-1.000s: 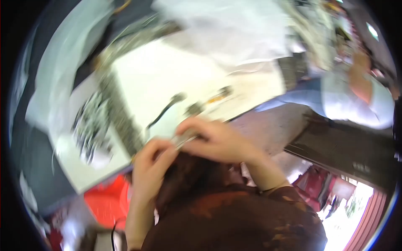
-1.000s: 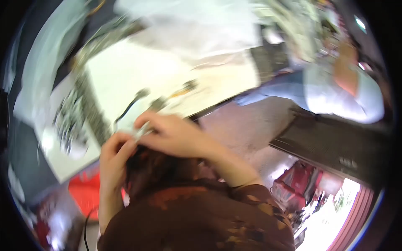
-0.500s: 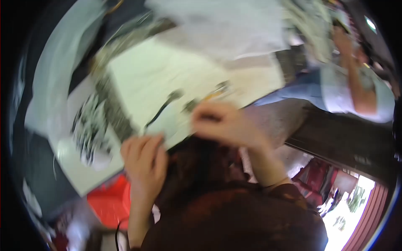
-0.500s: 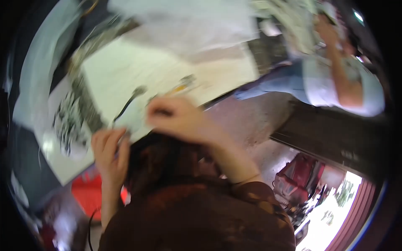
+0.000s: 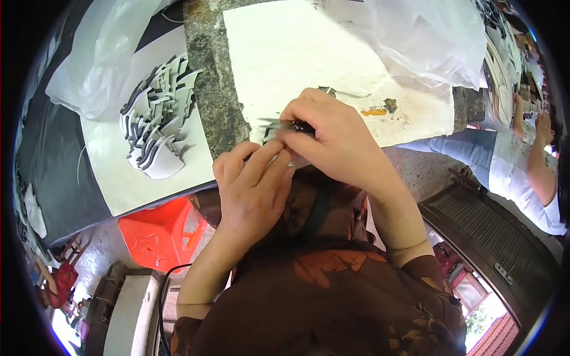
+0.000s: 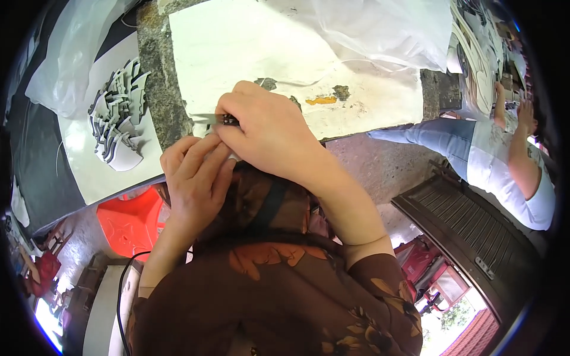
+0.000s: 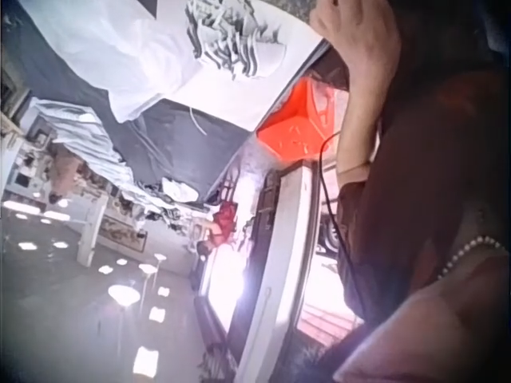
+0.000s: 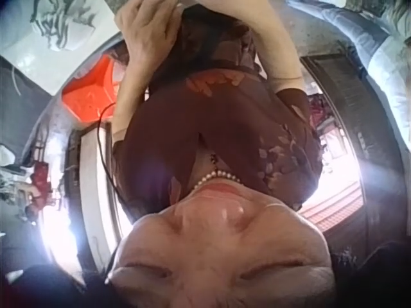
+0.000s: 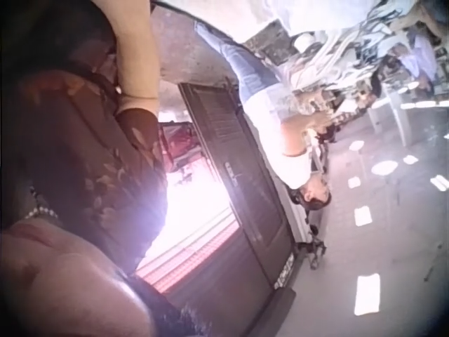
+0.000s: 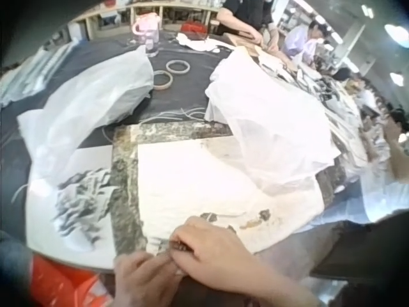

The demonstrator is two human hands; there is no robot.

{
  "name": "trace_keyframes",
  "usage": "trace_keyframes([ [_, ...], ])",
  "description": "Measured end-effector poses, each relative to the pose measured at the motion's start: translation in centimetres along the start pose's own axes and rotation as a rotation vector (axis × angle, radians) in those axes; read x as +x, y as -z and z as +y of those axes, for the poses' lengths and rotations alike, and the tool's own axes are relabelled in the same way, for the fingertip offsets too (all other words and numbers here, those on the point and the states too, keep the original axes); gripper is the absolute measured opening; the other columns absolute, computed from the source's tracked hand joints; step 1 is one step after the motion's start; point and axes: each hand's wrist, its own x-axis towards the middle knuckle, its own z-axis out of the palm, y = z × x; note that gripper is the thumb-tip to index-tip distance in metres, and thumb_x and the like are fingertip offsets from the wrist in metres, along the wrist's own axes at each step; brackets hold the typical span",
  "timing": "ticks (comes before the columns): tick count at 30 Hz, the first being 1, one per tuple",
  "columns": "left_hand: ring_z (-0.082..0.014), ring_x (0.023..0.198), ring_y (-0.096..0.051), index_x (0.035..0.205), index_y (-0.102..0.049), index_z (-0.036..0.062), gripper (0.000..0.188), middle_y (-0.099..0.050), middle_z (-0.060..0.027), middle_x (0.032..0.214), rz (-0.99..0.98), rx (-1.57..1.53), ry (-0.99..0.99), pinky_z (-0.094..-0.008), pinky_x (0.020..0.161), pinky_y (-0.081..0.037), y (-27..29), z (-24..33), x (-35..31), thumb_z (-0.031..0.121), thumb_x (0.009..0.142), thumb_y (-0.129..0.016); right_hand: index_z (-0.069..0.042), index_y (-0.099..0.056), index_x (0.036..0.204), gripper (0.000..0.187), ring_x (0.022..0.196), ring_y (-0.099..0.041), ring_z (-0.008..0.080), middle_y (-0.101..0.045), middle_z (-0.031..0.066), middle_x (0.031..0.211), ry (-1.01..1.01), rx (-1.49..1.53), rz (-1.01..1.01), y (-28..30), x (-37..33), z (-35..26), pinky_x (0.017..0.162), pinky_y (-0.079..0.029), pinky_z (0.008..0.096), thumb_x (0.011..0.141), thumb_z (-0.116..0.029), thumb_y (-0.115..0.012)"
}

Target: Bundling and securing stacks of shoe components using thread and a thread snipper, then placing them into a plastic bag.

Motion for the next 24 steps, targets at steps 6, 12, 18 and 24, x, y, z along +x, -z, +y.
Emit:
trace_keyframes([
  [6, -0.0227, 0.108, -0.053, 0.111, -0.07, 0.0101, 0.033, -0.062, -0.0004, 0.119, 0.019, 0.004, 0.006, -0.04, 0.092, -0.037, -0.2, 0.2, -0.1, 0.012, 0.078, -0.074, -0.003, -0.064, 0.087, 0.013, 0.074, -0.058, 0.027, -0.058, 0.0103, 0.082, -0.069, -0.038, 0.104, -0.7, 0.0, 0.3, 0.065, -0.046, 0.0351, 0.083, -0.015, -0.067],
  [12, -0.0218, 0.109, -0.052, 0.112, -0.071, 0.0108, 0.034, -0.061, 0.0002, 0.12, 0.014, 0.017, 0.007, -0.0392, 0.092, -0.036, -0.3, 0.1, 0.0, 0.012, 0.078, -0.074, -0.003, -0.063, 0.085, 0.011, 0.072, -0.058, 0.0263, -0.058, 0.0099, 0.08, -0.068, -0.034, 0.143, -1.0, 0.1, 0.4, 0.064, -0.046, 0.0347, 0.082, -0.013, -0.067],
  [18, -0.0223, 0.108, -0.052, 0.11, -0.071, 0.0103, 0.033, -0.061, -0.0002, 0.119, 0.006, 0.019, 0.001, -0.0394, 0.092, -0.036, -0.3, 0.1, -0.1, 0.011, 0.077, -0.073, -0.003, -0.063, 0.085, 0.011, 0.072, -0.059, 0.0268, -0.058, 0.0099, 0.079, -0.075, -0.048, 0.173, -1.4, -0.1, 0.3, 0.062, -0.046, 0.0352, 0.082, -0.013, -0.068],
  [24, -0.0251, 0.114, -0.051, 0.109, -0.071, 0.0139, 0.031, -0.06, -0.0014, 0.127, 0.069, 0.049, 0.033, -0.0401, 0.092, -0.034, -0.4, 0.3, 0.1, 0.014, 0.078, -0.074, -0.003, -0.063, 0.086, 0.012, 0.072, -0.059, 0.0271, -0.058, 0.01, 0.079, -0.06, -0.065, 0.168, -1.5, -0.2, 0.3, 0.062, -0.046, 0.0353, 0.083, -0.013, -0.068],
])
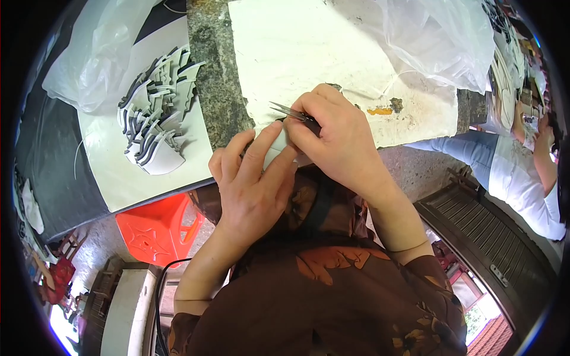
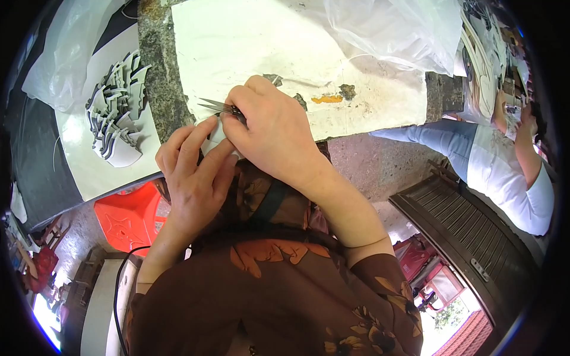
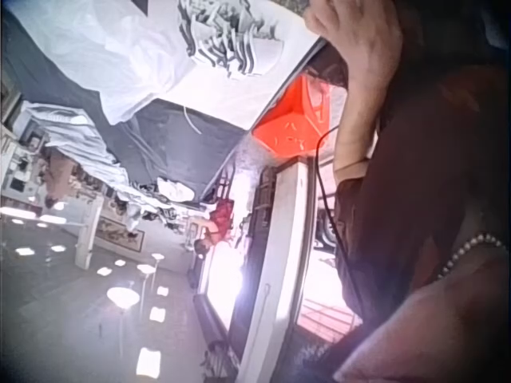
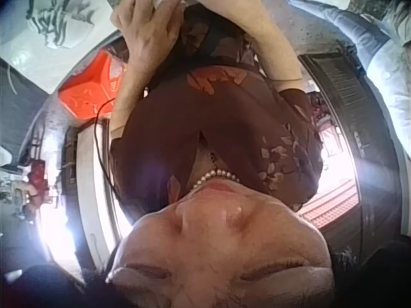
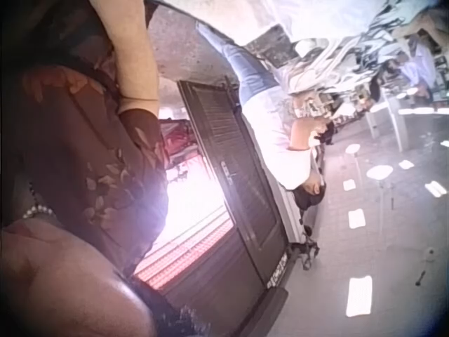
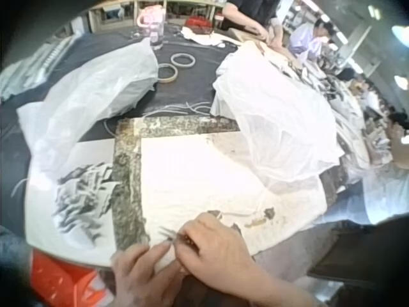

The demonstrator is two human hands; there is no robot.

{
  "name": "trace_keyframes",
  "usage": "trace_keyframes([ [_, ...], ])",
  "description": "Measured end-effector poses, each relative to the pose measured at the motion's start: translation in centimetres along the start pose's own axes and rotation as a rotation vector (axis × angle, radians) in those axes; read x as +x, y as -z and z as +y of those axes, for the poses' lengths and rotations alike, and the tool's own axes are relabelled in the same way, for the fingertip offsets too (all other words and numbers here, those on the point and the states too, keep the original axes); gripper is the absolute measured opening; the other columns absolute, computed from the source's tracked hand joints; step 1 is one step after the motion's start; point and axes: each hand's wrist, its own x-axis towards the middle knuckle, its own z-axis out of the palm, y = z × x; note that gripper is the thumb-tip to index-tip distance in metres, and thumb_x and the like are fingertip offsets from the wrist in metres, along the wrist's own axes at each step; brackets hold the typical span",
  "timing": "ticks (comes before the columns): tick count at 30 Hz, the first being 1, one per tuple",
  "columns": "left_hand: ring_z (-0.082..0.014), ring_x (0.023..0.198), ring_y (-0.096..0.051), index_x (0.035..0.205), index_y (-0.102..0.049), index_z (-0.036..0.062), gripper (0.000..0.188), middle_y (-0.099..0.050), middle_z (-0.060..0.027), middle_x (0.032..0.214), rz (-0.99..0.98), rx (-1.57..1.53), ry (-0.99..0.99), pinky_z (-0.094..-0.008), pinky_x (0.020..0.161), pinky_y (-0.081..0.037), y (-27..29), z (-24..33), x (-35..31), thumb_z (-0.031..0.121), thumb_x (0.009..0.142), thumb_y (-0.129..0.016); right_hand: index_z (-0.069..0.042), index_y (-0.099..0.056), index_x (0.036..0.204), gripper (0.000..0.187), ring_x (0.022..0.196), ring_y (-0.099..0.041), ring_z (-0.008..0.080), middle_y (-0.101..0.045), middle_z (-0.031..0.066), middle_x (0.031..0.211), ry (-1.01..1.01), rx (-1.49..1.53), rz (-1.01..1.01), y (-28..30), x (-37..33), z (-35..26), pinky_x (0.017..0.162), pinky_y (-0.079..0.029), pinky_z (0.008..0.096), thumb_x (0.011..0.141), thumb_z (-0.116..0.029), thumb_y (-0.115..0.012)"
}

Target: Bundling and securing stacks of shoe components using thread and a thread snipper, then placing them into a plastic bag.

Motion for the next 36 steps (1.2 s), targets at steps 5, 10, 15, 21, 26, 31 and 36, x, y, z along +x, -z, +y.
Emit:
trace_keyframes([
  [5, -0.0259, 0.119, -0.05, 0.107, -0.071, 0.0178, 0.026, -0.06, -0.0023, 0.131, -0.086, 0.08, 0.014, -0.0417, 0.094, -0.03, 0.5, 0.1, 0.2, 0.018, 0.081, -0.073, -0.002, -0.063, 0.087, 0.012, 0.073, -0.059, 0.0269, -0.058, 0.01, 0.081, -0.006, 0.002, -0.012, 0.3, -0.1, -0.2, 0.063, -0.046, 0.0348, 0.083, -0.013, -0.068],
  [10, -0.0261, 0.119, -0.05, 0.107, -0.071, 0.0191, 0.026, -0.061, -0.0016, 0.129, -0.094, 0.077, 0.032, -0.0421, 0.094, -0.03, 0.5, 0.2, 0.3, 0.019, 0.081, -0.073, -0.002, -0.064, 0.089, 0.012, 0.075, -0.059, 0.026, -0.059, 0.01, 0.083, -0.026, 0.016, -0.056, 1.3, -0.1, 0.1, 0.066, -0.047, 0.0331, 0.084, -0.011, -0.068],
  [15, -0.0257, 0.119, -0.05, 0.108, -0.071, 0.0202, 0.026, -0.061, -0.001, 0.129, -0.096, 0.083, 0.031, -0.0416, 0.094, -0.03, 0.4, 0.1, 0.3, 0.02, 0.082, -0.073, -0.004, -0.065, 0.091, 0.014, 0.077, -0.062, 0.0335, -0.06, 0.0132, 0.087, -0.095, 0.045, -0.076, 2.3, -0.1, 0.5, 0.069, -0.05, 0.0406, 0.084, -0.016, -0.068],
  [21, -0.0237, 0.119, -0.05, 0.119, -0.067, 0.0164, 0.037, -0.062, 0.0006, 0.128, -0.096, 0.104, 0.037, -0.041, 0.095, -0.03, 0.3, 0.0, 0.3, 0.024, 0.083, -0.072, -0.003, -0.064, 0.091, 0.014, 0.077, -0.062, 0.0334, -0.06, 0.0139, 0.088, -0.077, 0.002, -0.076, 2.7, 0.1, 0.6, 0.069, -0.051, 0.0403, 0.085, -0.016, -0.066],
  [26, -0.0222, 0.12, -0.049, 0.129, -0.063, 0.0138, 0.047, -0.061, 0.001, 0.128, -0.133, 0.145, 0.042, -0.0404, 0.096, -0.029, 0.4, 0.2, 0.5, 0.028, 0.085, -0.071, -0.002, -0.064, 0.088, 0.015, 0.075, -0.059, 0.027, -0.059, 0.0102, 0.084, -0.1, 0.01, -0.055, 2.5, 0.0, 0.8, 0.066, -0.046, 0.0341, 0.084, -0.016, -0.068],
  [31, -0.0221, 0.119, -0.049, 0.128, -0.064, 0.0133, 0.047, -0.06, 0.0016, 0.127, -0.141, 0.156, 0.049, -0.0399, 0.096, -0.029, 0.5, 0.3, 0.6, 0.032, 0.085, -0.072, -0.002, -0.064, 0.088, 0.015, 0.075, -0.059, 0.0265, -0.059, 0.01, 0.083, -0.09, -0.011, -0.058, 2.4, 0.1, 0.9, 0.066, -0.046, 0.0342, 0.084, -0.016, -0.067],
  [36, -0.022, 0.118, -0.049, 0.125, -0.065, 0.0131, 0.045, -0.06, 0.0018, 0.126, -0.135, 0.163, 0.045, -0.0397, 0.096, -0.03, 0.4, 0.4, 0.8, 0.032, 0.085, -0.072, -0.002, -0.064, 0.088, 0.015, 0.075, -0.059, 0.0262, -0.059, 0.01, 0.083, -0.1, 0.002, -0.07, 2.5, 0.1, 1.0, 0.067, -0.046, 0.034, 0.084, -0.016, -0.067],
])
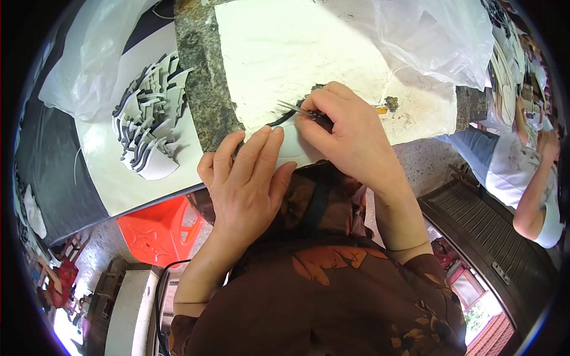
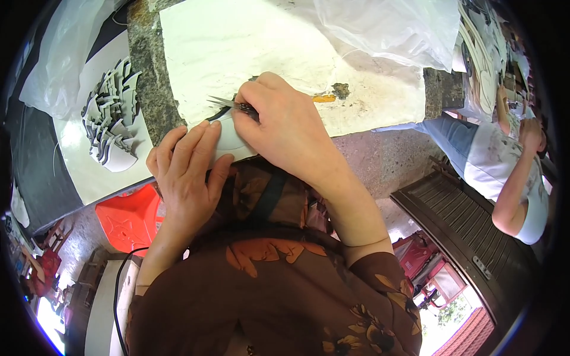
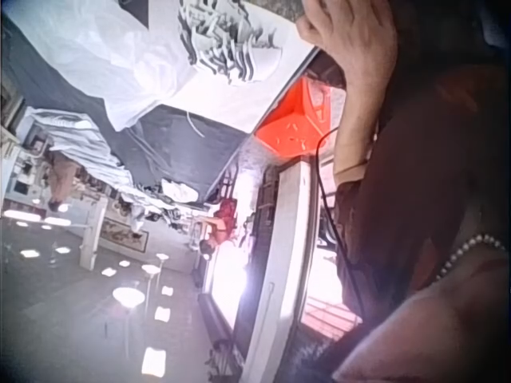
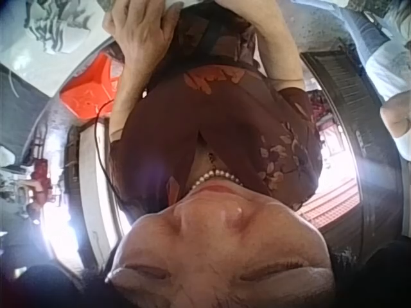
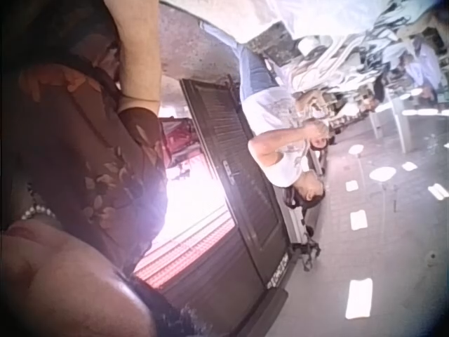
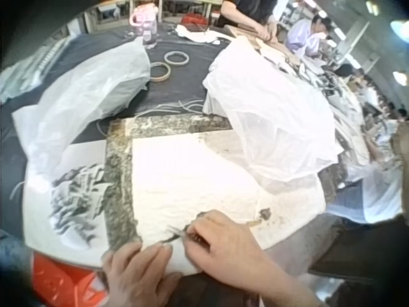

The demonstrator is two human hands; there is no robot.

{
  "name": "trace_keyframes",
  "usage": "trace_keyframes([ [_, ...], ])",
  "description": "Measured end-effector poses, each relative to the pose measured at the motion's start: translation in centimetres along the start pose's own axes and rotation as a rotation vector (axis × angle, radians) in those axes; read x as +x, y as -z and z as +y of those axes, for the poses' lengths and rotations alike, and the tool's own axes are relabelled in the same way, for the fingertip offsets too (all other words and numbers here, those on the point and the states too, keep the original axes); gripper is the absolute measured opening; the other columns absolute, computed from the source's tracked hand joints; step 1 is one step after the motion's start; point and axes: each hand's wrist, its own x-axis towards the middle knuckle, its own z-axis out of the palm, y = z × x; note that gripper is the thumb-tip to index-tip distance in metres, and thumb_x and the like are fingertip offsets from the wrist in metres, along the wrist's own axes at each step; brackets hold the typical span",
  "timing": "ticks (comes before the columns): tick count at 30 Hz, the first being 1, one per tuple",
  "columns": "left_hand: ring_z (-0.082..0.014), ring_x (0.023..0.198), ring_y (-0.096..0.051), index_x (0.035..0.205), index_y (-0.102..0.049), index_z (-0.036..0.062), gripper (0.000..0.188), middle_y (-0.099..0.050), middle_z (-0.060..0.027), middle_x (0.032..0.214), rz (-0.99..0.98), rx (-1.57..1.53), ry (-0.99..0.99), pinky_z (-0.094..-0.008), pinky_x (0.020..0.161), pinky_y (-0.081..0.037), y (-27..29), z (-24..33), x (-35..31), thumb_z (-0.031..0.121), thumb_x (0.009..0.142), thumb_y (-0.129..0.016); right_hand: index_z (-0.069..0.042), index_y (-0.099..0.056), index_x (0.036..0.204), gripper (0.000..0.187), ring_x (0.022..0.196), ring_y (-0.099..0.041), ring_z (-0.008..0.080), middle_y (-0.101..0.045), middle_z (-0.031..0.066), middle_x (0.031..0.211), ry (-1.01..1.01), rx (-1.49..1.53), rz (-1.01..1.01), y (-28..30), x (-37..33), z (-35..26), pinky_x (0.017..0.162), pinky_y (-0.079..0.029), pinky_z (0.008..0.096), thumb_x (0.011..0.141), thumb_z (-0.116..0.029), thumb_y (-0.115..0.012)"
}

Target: Bundling and securing stacks of shoe components using thread and a thread snipper, then placing them into a plastic bag.

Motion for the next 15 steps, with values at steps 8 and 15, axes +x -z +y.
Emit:
trace_keyframes([
  [8, -0.0232, 0.115, -0.05, 0.123, -0.066, 0.0139, 0.042, -0.06, 0.0015, 0.122, 0.025, 0.003, -0.013, -0.0405, 0.094, -0.032, -0.2, -0.02, 0.26, 0.031, 0.085, -0.072, -0.003, -0.064, 0.088, 0.013, 0.076, -0.06, 0.0294, -0.059, 0.0118, 0.083, -0.011, 0.013, 0.007, 0.61, 0.34, 0.31, 0.069, -0.048, 0.037, 0.084, -0.016, -0.066],
  [15, -0.0245, 0.111, -0.049, 0.124, -0.066, 0.0169, 0.042, -0.059, 0.0012, 0.118, 0.028, 0.018, -0.028, -0.0418, 0.092, -0.032, -0.31, 0.19, 0.61, 0.032, 0.085, -0.072, -0.004, -0.064, 0.088, 0.013, 0.08, -0.061, 0.0323, -0.059, 0.0134, 0.084, -0.001, -0.008, 0.003, 1.02, 0.79, 0.71, 0.071, -0.05, 0.0401, 0.085, -0.017, -0.063],
])
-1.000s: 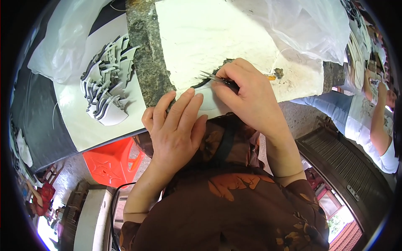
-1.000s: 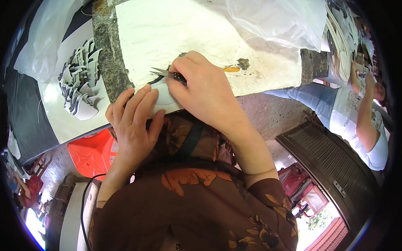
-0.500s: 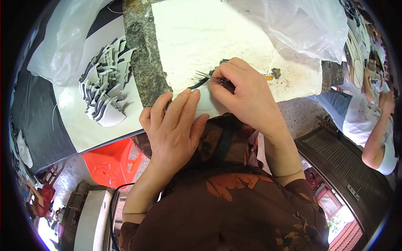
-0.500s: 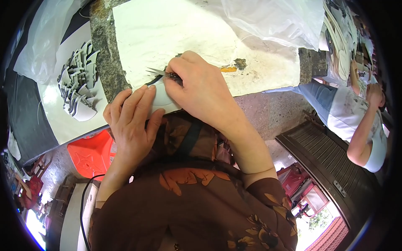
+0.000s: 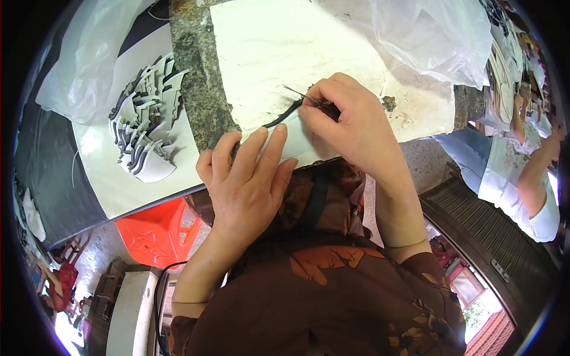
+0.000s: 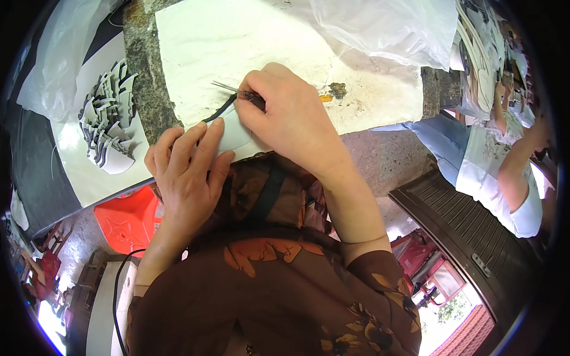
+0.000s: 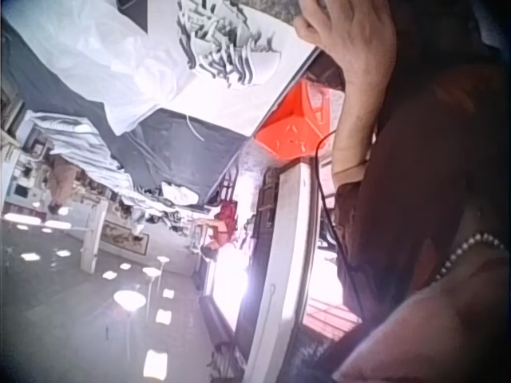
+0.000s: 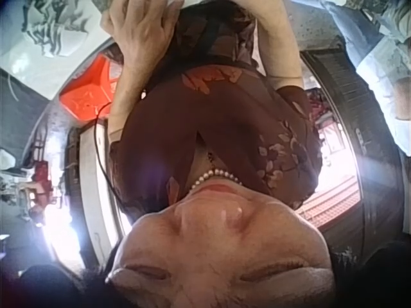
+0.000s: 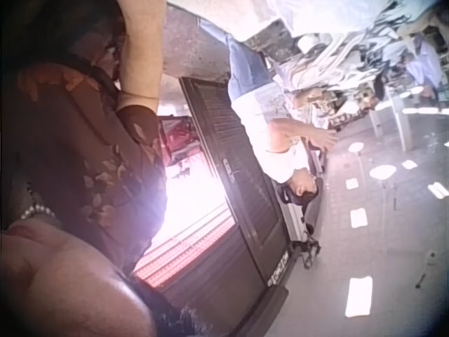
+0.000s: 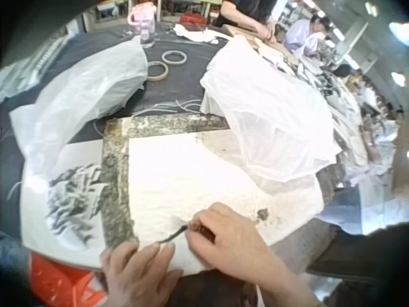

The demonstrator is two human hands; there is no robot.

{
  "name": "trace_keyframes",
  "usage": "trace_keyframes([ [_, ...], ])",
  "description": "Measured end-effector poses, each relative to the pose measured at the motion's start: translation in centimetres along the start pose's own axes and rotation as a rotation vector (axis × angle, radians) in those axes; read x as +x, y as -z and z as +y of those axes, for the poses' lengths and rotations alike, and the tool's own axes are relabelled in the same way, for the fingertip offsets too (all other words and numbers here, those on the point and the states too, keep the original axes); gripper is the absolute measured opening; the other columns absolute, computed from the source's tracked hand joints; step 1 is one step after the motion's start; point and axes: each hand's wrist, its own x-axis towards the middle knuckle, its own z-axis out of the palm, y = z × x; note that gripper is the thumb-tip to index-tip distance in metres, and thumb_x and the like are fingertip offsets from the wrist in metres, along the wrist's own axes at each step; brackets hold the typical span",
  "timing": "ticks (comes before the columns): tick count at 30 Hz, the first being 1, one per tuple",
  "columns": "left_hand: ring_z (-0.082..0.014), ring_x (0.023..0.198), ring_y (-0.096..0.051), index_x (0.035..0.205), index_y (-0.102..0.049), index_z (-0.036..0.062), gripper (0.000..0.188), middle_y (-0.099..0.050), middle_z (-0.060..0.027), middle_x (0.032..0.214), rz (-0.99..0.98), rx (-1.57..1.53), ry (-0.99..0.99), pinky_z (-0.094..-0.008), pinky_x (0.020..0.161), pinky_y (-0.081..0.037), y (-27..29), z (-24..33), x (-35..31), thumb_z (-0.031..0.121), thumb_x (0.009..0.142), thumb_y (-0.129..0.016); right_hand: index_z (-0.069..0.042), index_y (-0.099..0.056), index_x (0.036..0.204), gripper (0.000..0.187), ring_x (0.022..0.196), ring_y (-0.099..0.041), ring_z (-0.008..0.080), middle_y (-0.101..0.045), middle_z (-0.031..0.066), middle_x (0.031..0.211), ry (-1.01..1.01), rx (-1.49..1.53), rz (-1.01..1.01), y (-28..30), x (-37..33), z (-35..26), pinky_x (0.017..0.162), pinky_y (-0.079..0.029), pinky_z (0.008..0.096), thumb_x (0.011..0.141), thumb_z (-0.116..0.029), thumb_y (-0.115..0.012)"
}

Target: Bundling and securing stacks of shoe components using thread and a thread snipper, then placing them into a plastic bag.

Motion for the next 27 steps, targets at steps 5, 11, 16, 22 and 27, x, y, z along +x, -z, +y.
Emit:
trace_keyframes([
  [5, -0.0246, 0.109, -0.049, 0.124, -0.066, 0.0172, 0.042, -0.057, 0.0009, 0.116, 0.0, 0.013, -0.01, -0.0423, 0.09, -0.032, 0.0, 0.1, 0.2, 0.033, 0.086, -0.072, -0.004, -0.065, 0.087, 0.014, 0.08, -0.061, 0.0312, -0.059, 0.0128, 0.084, 0.013, -0.008, 0.022, 0.1, 0.4, 0.2, 0.071, -0.049, 0.0396, 0.085, -0.018, -0.064],
  [11, -0.0253, 0.11, -0.05, 0.121, -0.069, 0.0161, 0.042, -0.059, -0.0002, 0.116, -0.003, 0.004, 0.016, -0.04, 0.096, -0.033, 0.1, 0.3, 0.2, 0.028, 0.082, -0.076, -0.001, -0.064, 0.087, 0.014, 0.075, -0.057, 0.0235, -0.059, 0.0096, 0.081, 0.04, 0.036, 0.051, 0.0, 0.4, 0.6, 0.068, -0.045, 0.0326, 0.083, -0.014, -0.068],
  [16, -0.0255, 0.11, -0.05, 0.122, -0.069, 0.0154, 0.043, -0.059, -0.0005, 0.116, 0.01, 0.006, 0.009, -0.0401, 0.095, -0.033, 0.0, 0.3, 0.3, 0.027, 0.081, -0.077, -0.001, -0.065, 0.09, 0.011, 0.077, -0.058, 0.0213, -0.059, 0.0087, 0.084, 0.127, 0.061, 0.059, 0.4, 0.0, 0.9, 0.068, -0.046, 0.0305, 0.083, -0.009, -0.07],
  [22, -0.024, 0.112, -0.049, 0.123, -0.066, 0.0151, 0.042, -0.059, 0.0013, 0.118, 0.033, 0.009, 0.006, -0.0412, 0.093, -0.032, -0.4, -0.1, -0.1, 0.029, 0.084, -0.073, -0.005, -0.062, 0.094, 0.013, 0.081, -0.06, 0.03, -0.058, 0.0098, 0.09, 0.245, 0.048, 0.097, 0.1, -0.2, 1.4, 0.069, -0.049, 0.0377, 0.084, -0.011, -0.068],
  [27, -0.0244, 0.114, -0.05, 0.122, -0.066, 0.0136, 0.041, -0.061, 0.001, 0.12, 0.02, -0.001, 0.015, -0.041, 0.095, -0.032, -0.3, -0.1, -0.4, 0.029, 0.085, -0.073, -0.005, -0.062, 0.095, 0.013, 0.081, -0.06, 0.0302, -0.058, 0.0098, 0.091, 0.26, 0.014, 0.112, -0.2, -0.3, 1.4, 0.069, -0.049, 0.0377, 0.084, -0.01, -0.067],
])
